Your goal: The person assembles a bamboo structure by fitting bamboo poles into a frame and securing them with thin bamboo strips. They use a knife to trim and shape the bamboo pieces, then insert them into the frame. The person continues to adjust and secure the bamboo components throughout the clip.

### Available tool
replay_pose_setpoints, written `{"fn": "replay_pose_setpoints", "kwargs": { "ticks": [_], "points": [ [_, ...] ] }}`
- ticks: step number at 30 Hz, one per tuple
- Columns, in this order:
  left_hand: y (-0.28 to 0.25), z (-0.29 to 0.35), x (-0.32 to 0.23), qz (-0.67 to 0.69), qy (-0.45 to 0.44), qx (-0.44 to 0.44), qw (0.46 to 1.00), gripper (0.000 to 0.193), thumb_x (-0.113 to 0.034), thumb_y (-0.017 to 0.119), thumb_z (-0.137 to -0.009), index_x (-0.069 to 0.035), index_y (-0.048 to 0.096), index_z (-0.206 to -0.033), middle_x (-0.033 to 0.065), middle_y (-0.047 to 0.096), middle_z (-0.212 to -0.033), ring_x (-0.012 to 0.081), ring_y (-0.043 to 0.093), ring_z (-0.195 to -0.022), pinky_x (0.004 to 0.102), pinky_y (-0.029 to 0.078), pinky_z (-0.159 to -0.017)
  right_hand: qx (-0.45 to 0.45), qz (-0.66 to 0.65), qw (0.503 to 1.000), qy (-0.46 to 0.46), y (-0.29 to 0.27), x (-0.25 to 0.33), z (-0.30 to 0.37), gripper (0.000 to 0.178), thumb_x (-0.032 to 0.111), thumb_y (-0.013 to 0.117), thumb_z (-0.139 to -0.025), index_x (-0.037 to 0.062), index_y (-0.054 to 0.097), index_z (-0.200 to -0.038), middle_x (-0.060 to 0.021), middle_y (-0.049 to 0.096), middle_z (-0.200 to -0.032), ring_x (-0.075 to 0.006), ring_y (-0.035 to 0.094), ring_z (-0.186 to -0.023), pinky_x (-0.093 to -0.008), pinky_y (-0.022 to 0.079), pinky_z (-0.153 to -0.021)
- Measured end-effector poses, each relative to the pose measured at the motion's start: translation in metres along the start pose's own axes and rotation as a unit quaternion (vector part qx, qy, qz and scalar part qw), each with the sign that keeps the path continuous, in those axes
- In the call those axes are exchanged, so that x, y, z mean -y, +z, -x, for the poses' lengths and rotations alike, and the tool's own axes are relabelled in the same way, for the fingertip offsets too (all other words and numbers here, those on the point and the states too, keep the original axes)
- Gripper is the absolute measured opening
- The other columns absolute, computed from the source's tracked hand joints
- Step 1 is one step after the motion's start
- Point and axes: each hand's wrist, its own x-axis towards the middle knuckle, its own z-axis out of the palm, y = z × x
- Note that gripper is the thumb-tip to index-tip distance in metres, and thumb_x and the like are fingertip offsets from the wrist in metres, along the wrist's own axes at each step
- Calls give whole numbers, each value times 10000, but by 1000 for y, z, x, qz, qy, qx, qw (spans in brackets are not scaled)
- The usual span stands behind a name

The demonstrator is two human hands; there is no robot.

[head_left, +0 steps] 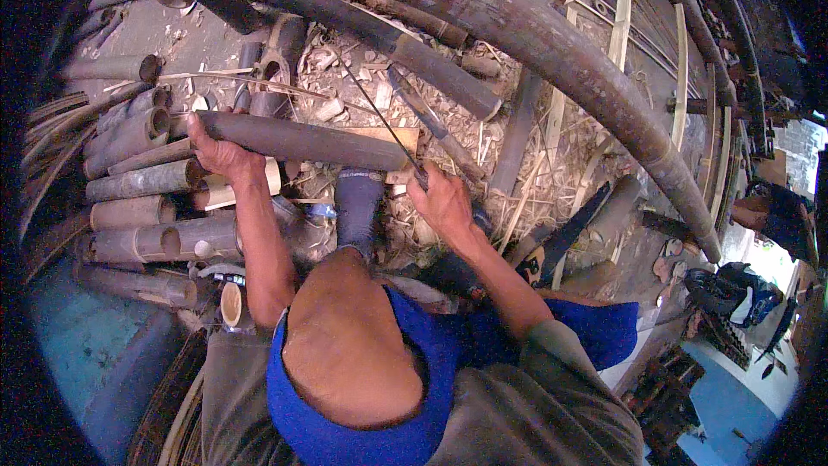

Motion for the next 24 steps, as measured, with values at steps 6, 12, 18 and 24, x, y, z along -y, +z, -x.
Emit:
{"fn": "replay_pose_setpoints", "kwargs": {
  "ticks": [6, 12, 18, 24],
  "points": [
    [6, 3, -2, 3, -3, 16, 1000, 590, -498, 690, -844, 47, 537, -1011, 176, 604, -873, 292, 647, -745, 445, 583, -687, -6, 45, 999, 18, 16, -15, 8, 356, 323, 671, -878, -10, 632, -998, -264, 665, -776, -444, 671, -756, -531, 525, -683],
    [6, 5, -1, 9, 11, 15, 1000, 596, -495, 686, -849, 49, 533, -1037, 173, 594, -888, 295, 645, -734, 456, 584, -685, -10, 25, 1000, 12, 15, -16, 4, 307, 274, 680, -870, -12, 628, -968, -254, 673, -794, -435, 675, -754, -491, 538, -676],
    [2, -1, 1, 10, 4, 26, 1000, 578, -480, 695, -847, 42, 538, -1040, 162, 599, -853, 291, 645, -733, 448, 577, -671, 13, 38, 998, 51, 21, -22, 11, 287, 246, 664, -872, -1, 648, -1018, -259, 678, -809, -443, 672, -754, -504, 541, -688],
    [-14, -8, 2, 46, -50, 81, 994, 602, -599, 649, -819, -19, 577, -963, 118, 624, -816, 275, 641, -727, 410, 553, -657, 78, 21, 991, 102, 25, -50, 12, 328, 286, 669, -860, -21, 637, -968, -285, 662, -796, -480, 650, -774, -543, 518, -722]
  ]
}}
